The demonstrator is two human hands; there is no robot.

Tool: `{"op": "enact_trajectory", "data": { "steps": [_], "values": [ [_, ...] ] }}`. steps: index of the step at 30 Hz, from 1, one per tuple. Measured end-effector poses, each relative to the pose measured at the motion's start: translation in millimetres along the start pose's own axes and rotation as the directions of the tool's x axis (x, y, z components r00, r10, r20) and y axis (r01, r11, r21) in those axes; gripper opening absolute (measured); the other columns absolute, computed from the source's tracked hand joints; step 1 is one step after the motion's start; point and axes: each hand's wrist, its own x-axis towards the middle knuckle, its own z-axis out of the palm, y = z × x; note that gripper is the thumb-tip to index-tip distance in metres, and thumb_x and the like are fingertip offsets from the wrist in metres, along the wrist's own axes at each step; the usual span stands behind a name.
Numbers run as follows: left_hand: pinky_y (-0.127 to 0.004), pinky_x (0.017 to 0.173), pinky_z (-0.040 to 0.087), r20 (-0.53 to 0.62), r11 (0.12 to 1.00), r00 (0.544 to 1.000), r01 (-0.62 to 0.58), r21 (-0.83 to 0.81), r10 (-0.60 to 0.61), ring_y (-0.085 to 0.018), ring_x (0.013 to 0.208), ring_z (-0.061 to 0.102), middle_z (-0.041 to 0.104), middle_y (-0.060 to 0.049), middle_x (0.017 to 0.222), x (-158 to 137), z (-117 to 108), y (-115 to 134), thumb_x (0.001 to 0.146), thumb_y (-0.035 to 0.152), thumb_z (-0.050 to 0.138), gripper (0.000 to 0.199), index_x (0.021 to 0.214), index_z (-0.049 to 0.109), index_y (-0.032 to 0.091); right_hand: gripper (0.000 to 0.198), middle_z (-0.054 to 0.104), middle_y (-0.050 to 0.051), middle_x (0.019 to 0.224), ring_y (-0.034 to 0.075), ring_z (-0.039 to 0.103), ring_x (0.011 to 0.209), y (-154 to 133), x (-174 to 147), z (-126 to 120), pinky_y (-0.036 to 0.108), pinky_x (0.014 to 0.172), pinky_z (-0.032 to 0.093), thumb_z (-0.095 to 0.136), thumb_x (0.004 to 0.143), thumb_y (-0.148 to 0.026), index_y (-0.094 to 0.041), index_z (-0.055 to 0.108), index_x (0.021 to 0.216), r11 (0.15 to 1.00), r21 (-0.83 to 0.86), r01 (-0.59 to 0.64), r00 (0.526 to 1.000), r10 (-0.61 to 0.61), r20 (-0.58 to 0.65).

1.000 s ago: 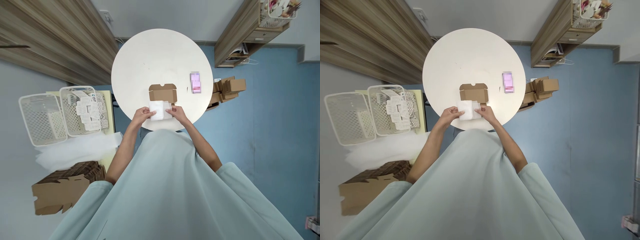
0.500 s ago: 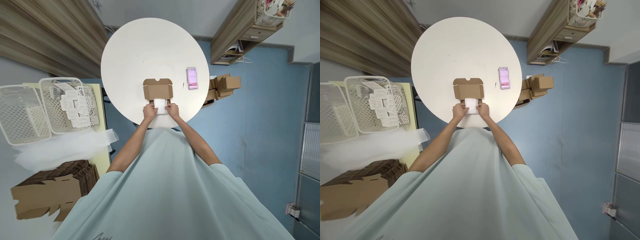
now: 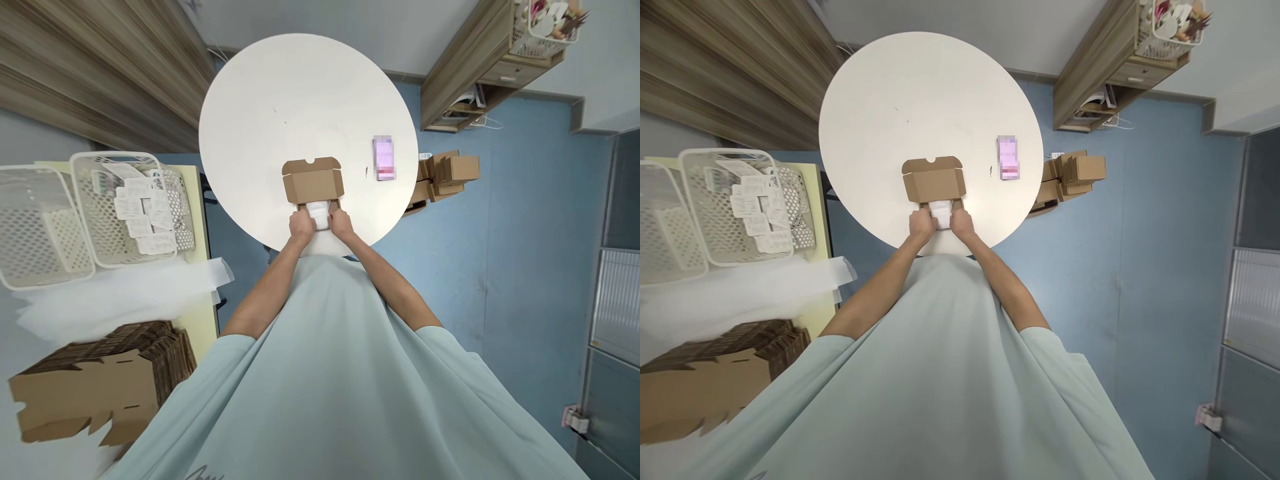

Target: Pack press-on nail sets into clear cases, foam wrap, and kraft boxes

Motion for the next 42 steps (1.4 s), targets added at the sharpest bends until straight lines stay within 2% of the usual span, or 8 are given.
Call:
{"op": "enact_trajectory", "data": {
  "steps": [6, 9, 13, 18, 25, 31, 37, 42],
  "values": [
    [-0.061, 0.107, 0.057, -0.012, 0.992, 1.000, 0.010, 0.125, -0.009, -0.049, 0.124, 0.072, 0.077, -0.030, 0.123, -8.6, -9.0, 8.3, 0.100, 0.021, 0.059, 0.027, 0.117, 0.077, 0.010, 0.025, 0.081, 0.019, 0.117, 0.033, 0.075, 0.112, -1.1, 0.8, -11.5, 0.040, 0.105, 0.057, 0.055, 0.111, -0.023, -0.018, 0.075, 0.097, 0.997, -0.027, 0.070, 0.997, -0.069, 0.044],
    [-0.061, 0.113, 0.054, -0.141, 0.999, 0.990, -0.020, 0.033, 0.025, -0.044, 0.127, 0.070, 0.073, -0.026, 0.132, -11.4, -24.9, -2.7, 0.106, 0.028, 0.055, 0.028, 0.123, 0.073, 0.015, 0.034, 0.083, 0.015, 0.112, 0.032, 0.076, 0.112, 11.6, 5.8, -31.8, 0.040, 0.105, 0.057, 0.047, 0.116, -0.034, -0.020, 0.075, 0.103, 0.993, 0.102, 0.057, 0.990, -0.043, -0.137],
    [-0.052, 0.122, 0.051, -0.338, 0.968, 0.939, -0.032, -0.250, -0.057, -0.036, 0.138, 0.067, 0.060, -0.024, 0.153, 8.3, -50.0, -19.7, 0.105, 0.031, 0.060, 0.047, 0.150, 0.057, 0.015, 0.037, 0.078, 0.019, 0.134, 0.030, 0.075, 0.123, 30.5, 29.8, -57.6, 0.042, 0.113, 0.055, 0.052, 0.115, -0.041, -0.014, 0.068, 0.134, 0.949, 0.317, 0.000, 0.936, 0.111, -0.333],
    [-0.047, 0.131, 0.044, -0.162, 0.837, 0.964, 0.094, -0.539, -0.212, -0.036, 0.155, 0.056, 0.051, -0.026, 0.170, 43.6, -72.4, -20.9, 0.096, 0.028, 0.072, 0.082, 0.169, 0.039, 0.011, 0.050, 0.070, 0.022, 0.154, 0.030, 0.069, 0.141, 32.9, 62.9, -62.1, 0.042, 0.123, 0.051, 0.064, 0.109, -0.038, -0.010, 0.062, 0.150, 0.855, 0.518, -0.027, 0.978, 0.130, -0.163],
    [-0.046, 0.132, 0.044, -0.062, 0.773, 0.992, 0.047, -0.633, -0.112, -0.033, 0.164, 0.048, 0.050, -0.026, 0.173, 45.7, -84.6, -11.1, 0.091, 0.021, 0.069, 0.080, 0.166, 0.044, 0.009, 0.066, 0.067, 0.022, 0.160, 0.029, 0.066, 0.148, 26.5, 71.7, -59.9, 0.041, 0.126, 0.052, 0.069, 0.104, -0.036, -0.009, 0.053, 0.162, 0.758, 0.652, 0.001, 0.988, 0.098, -0.115],
    [-0.047, 0.128, 0.049, -0.088, 0.760, 0.996, -0.059, -0.648, 0.003, -0.033, 0.163, 0.049, 0.050, -0.023, 0.173, 53.5, -85.6, -1.0, 0.091, 0.010, 0.065, 0.079, 0.167, 0.043, 0.013, 0.078, 0.063, 0.019, 0.164, 0.026, 0.073, 0.135, 16.5, 65.7, -74.7, 0.040, 0.117, 0.059, 0.064, 0.106, -0.036, -0.015, 0.034, 0.175, 0.809, 0.580, 0.090, 0.989, -0.004, -0.148],
    [-0.048, 0.131, 0.045, -0.147, 0.721, 0.982, -0.185, -0.668, 0.116, -0.035, 0.164, 0.048, 0.040, -0.026, 0.179, 59.3, -80.2, 3.7, 0.091, 0.012, 0.071, 0.097, 0.177, 0.026, 0.014, 0.074, 0.062, 0.015, 0.165, 0.027, 0.073, 0.129, 7.7, 49.1, -85.1, 0.046, 0.115, 0.061, 0.058, 0.108, -0.039, -0.023, 0.034, 0.176, 0.881, 0.425, 0.209, 0.967, -0.120, -0.226],
    [-0.048, 0.131, 0.046, -0.181, 0.769, 0.978, -0.195, -0.609, 0.105, -0.036, 0.159, 0.054, 0.045, -0.027, 0.176, 33.6, -64.9, -2.9, 0.090, 0.016, 0.073, 0.098, 0.177, 0.030, 0.012, 0.072, 0.059, 0.019, 0.166, 0.030, 0.068, 0.139, 18.7, 23.1, -73.2, 0.048, 0.118, 0.059, 0.054, 0.108, -0.040, -0.021, 0.038, 0.175, 0.880, 0.385, 0.277, 0.952, -0.198, -0.233]
  ]
}}
